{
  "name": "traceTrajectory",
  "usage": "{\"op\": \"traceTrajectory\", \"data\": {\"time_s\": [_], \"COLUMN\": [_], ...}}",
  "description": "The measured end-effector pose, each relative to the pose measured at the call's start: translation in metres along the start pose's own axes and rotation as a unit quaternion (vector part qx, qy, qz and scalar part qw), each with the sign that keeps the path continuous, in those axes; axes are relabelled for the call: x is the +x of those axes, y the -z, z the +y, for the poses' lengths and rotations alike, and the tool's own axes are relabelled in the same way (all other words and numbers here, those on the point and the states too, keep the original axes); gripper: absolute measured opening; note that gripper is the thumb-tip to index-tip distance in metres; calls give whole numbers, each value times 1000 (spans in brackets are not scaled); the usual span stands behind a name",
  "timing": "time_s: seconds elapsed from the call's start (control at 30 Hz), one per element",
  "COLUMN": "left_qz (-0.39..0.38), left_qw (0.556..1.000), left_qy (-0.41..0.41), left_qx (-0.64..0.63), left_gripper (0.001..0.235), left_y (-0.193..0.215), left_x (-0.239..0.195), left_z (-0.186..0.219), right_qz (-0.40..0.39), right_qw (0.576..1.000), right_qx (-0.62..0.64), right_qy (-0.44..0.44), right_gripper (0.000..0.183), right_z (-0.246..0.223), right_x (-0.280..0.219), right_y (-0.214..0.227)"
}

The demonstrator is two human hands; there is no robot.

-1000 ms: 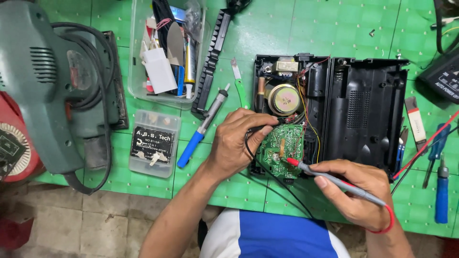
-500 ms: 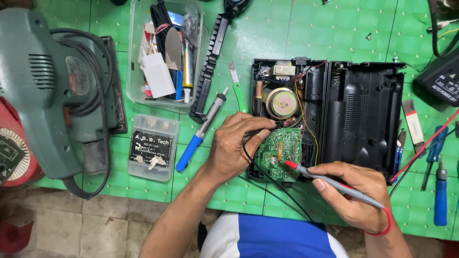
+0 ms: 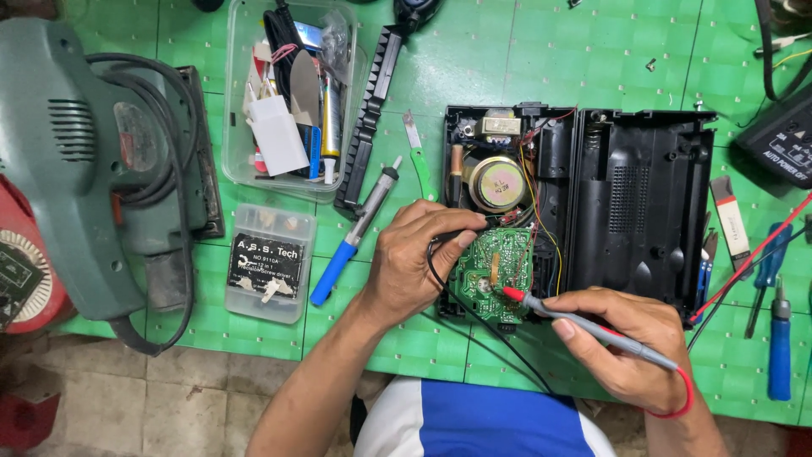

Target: Repairing an electronic device by soldering wires to a circuit board and testing connections with a multimeter.

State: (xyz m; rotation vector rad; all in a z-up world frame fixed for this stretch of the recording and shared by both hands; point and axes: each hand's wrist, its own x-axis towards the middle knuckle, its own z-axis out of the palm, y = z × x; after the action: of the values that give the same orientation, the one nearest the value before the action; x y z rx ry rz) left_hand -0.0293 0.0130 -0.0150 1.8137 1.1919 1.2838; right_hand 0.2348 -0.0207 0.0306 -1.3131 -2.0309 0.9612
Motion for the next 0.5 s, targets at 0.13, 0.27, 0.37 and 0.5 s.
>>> {"op": "traceTrajectory", "data": {"time_s": [0.13,0.27,0.37,0.5], "left_qz": [0,-1,0,-9], "left_qw": [1000,1000,1000,1000], "left_qy": [0,4,-3,4], "left_qx": [-3,-2,-7,-6], "left_gripper": [12,12,12,13], "left_y": [0,0,1,1], "left_x": [1,2,1,2], "left_z": [0,1,2,3], "right_qz": [-2,10,39,144], "right_qw": [1000,1000,998,982], "right_qx": [-9,-16,-34,-28], "right_qy": [-1,-8,-43,-122], "right_gripper": [18,17,18,17], "right_z": [1,4,12,14], "right_x": [-1,-6,-17,-25], "right_y": [1,6,11,24]}}
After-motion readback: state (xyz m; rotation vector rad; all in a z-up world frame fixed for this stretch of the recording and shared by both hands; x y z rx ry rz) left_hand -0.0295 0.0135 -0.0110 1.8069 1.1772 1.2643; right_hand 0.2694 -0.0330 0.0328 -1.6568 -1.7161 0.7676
